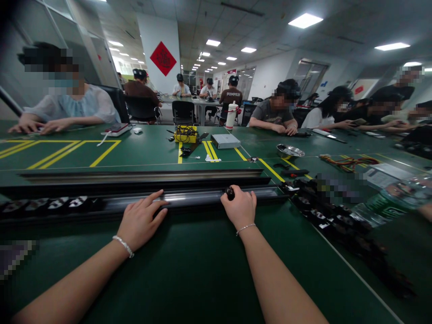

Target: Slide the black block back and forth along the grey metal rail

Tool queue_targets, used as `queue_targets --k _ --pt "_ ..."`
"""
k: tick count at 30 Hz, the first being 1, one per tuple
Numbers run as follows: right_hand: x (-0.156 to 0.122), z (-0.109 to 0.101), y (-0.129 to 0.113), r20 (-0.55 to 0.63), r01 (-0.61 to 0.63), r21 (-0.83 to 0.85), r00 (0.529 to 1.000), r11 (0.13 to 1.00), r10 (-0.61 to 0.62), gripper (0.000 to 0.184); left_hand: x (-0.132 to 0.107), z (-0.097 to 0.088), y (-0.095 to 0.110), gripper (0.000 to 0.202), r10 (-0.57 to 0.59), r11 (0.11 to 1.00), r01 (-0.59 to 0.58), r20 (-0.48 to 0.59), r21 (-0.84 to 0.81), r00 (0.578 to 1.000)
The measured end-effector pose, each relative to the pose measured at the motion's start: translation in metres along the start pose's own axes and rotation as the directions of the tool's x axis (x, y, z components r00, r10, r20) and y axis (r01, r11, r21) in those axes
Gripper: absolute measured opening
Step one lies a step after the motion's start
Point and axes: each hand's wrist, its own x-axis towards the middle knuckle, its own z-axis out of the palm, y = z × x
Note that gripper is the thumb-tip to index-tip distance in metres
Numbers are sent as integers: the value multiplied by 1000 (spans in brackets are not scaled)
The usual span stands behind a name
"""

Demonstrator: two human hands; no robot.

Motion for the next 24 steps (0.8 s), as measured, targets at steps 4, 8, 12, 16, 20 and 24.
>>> queue_targets --k 4,8,12,16,20,24 --pt "0 -1 0 4 7 1 1000 1000 -7 34 0 0 0 33 -9 1000 9 -1 -6 1000" --pt "1 -2 0 15 6 0 1000 1000 -6 34 0 1 -1 33 -8 1000 8 -14 -22 1000" --pt "0 -3 0 13 11 3 1000 1000 -11 33 -1 0 -1 33 -6 1000 6 -12 -17 1000" --pt "-1 -1 1 -26 26 8 999 1000 -26 33 0 -1 0 33 -9 1000 9 0 -14 1000" --pt "0 2 4 -64 42 26 997 999 -40 33 0 -1 1 32 -16 1000 16 1 -19 1000" --pt "2 4 6 -70 41 49 997 998 -38 33 0 0 0 33 -12 1000 12 -4 -22 1000"
